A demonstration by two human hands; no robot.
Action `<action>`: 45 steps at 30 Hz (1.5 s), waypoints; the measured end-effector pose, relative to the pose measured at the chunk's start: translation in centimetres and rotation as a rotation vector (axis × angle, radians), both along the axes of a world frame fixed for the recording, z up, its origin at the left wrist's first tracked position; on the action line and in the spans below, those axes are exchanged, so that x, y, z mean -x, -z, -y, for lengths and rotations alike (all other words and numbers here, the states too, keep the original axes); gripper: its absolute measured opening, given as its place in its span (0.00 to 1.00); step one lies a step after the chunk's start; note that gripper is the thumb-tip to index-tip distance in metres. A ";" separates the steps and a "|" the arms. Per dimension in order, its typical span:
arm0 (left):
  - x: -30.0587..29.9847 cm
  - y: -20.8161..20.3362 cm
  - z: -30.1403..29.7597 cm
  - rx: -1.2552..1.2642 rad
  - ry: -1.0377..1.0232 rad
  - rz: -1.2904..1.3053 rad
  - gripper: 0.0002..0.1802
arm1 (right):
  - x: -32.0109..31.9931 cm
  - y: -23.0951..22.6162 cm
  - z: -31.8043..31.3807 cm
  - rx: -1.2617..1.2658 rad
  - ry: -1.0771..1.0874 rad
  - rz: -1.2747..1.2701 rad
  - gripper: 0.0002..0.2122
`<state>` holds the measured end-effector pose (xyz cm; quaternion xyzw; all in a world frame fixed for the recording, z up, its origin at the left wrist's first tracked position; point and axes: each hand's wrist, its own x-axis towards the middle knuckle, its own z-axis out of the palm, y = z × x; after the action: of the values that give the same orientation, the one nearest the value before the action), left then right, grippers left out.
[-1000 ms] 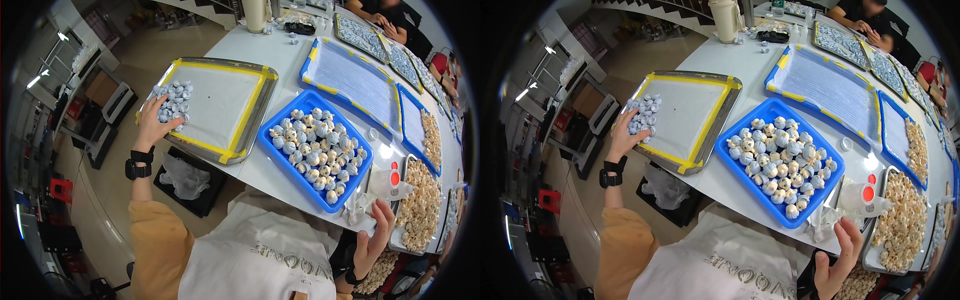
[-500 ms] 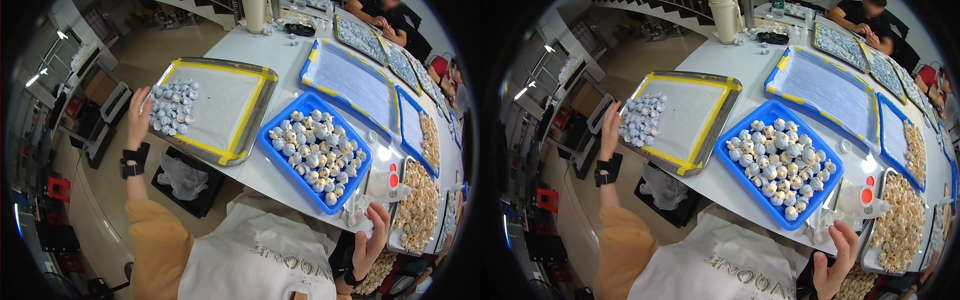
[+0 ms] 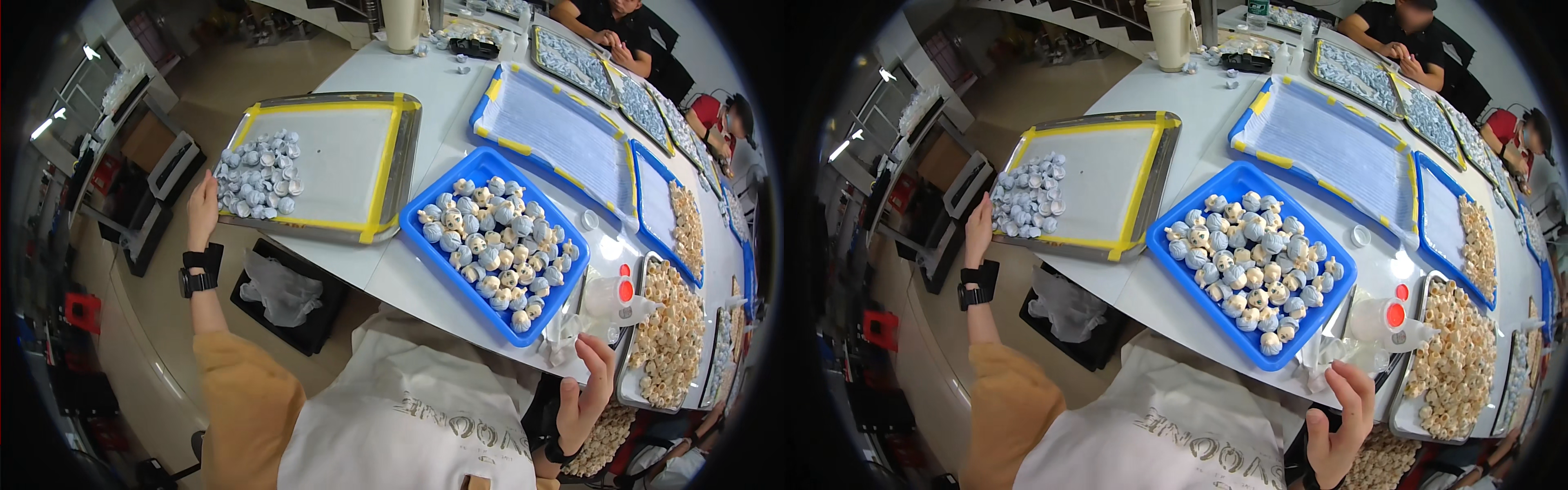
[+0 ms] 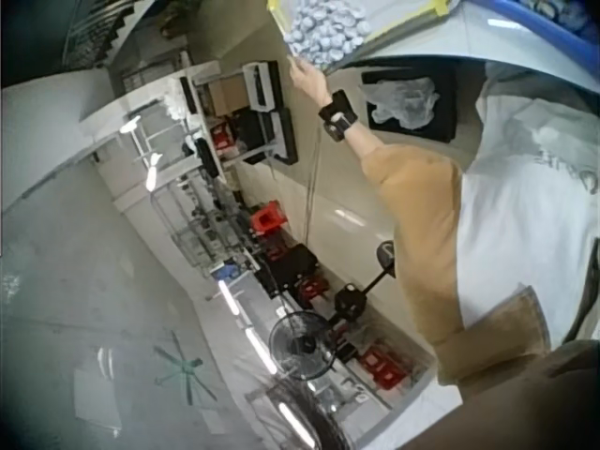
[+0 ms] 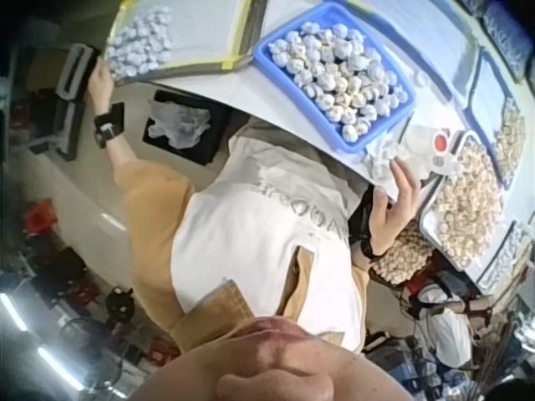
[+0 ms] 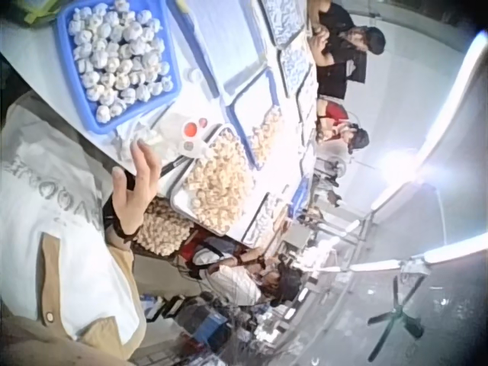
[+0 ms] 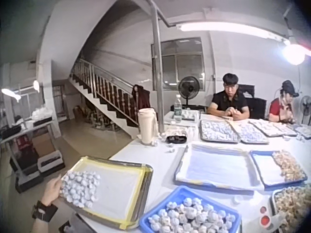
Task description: The person assembles small, round, white and blue objects by applying glue to their openings and inserting small white pieces. They handle the objects one at a time, placing finished units into a blue tray on the table.
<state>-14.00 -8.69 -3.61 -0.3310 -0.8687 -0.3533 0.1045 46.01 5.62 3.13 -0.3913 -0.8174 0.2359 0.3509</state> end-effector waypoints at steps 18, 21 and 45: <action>-26.5 -0.5 -0.3 -0.098 0.239 -0.023 0.37 | 0.7 0.2 0.3 0.012 -0.009 0.014 0.22; -29.6 -0.8 -0.4 -0.130 0.368 0.030 0.41 | 0.7 0.2 0.3 0.021 -0.021 0.016 0.22; -13.0 -6.5 -16.4 0.539 0.741 0.132 0.38 | 0.0 -0.3 -0.4 0.033 -0.017 -0.020 0.18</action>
<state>-0.99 7.74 2.93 -0.6113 -0.7576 -0.1488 -0.1740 45.99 6.02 3.39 -0.3877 -0.8131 0.2564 0.3506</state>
